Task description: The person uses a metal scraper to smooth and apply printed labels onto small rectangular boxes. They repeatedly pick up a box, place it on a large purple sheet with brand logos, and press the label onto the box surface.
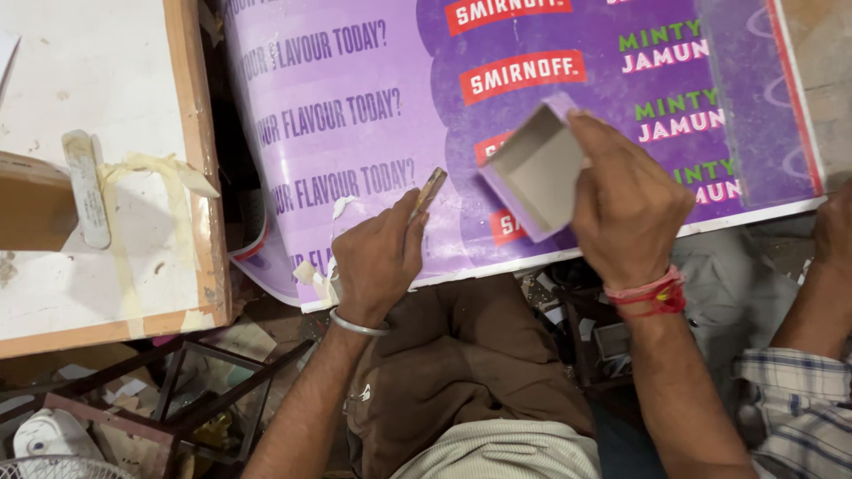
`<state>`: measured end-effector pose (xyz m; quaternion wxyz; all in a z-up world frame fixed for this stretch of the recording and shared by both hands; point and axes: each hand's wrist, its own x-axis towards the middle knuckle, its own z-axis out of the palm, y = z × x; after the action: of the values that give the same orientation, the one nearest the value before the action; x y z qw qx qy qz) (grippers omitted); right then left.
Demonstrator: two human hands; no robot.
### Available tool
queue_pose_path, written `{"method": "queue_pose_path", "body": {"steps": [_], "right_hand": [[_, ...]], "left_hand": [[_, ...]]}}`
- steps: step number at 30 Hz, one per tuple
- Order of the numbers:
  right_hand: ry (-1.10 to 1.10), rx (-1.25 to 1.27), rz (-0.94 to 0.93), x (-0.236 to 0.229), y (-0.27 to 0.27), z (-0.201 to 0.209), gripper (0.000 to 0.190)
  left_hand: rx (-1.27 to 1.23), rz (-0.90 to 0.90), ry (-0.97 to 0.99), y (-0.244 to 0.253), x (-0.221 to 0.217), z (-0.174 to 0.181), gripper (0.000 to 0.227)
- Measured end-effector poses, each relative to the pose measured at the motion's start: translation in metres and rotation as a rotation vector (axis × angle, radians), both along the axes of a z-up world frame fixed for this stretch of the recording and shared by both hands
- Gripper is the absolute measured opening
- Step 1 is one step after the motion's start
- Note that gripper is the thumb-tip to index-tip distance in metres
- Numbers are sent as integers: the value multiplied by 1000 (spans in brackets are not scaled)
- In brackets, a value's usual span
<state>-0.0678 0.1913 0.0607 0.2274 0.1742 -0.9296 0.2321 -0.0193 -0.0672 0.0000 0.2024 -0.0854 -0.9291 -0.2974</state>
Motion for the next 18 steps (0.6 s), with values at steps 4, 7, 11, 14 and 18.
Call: {"method": "queue_pose_path", "body": {"steps": [4,7,11,14,18], "right_hand": [[69,87,193,-1,-29,20,28],[-23,135,287,17,-43,25,36],[-145,6,418,27,-43,24,39],[-189,-128,520,31,-50,20,34],[-154,-143,505,25,-60,10,29]], "left_hand": [[1,4,-19,0,-2,1,30],[-18,19,-51,-3,1,-5,31],[-63,-26,-52,-3,1,-10,30],[-69,-33,18,1,-2,-3,33],[-91,110,-36,3,-3,-3,29]]}}
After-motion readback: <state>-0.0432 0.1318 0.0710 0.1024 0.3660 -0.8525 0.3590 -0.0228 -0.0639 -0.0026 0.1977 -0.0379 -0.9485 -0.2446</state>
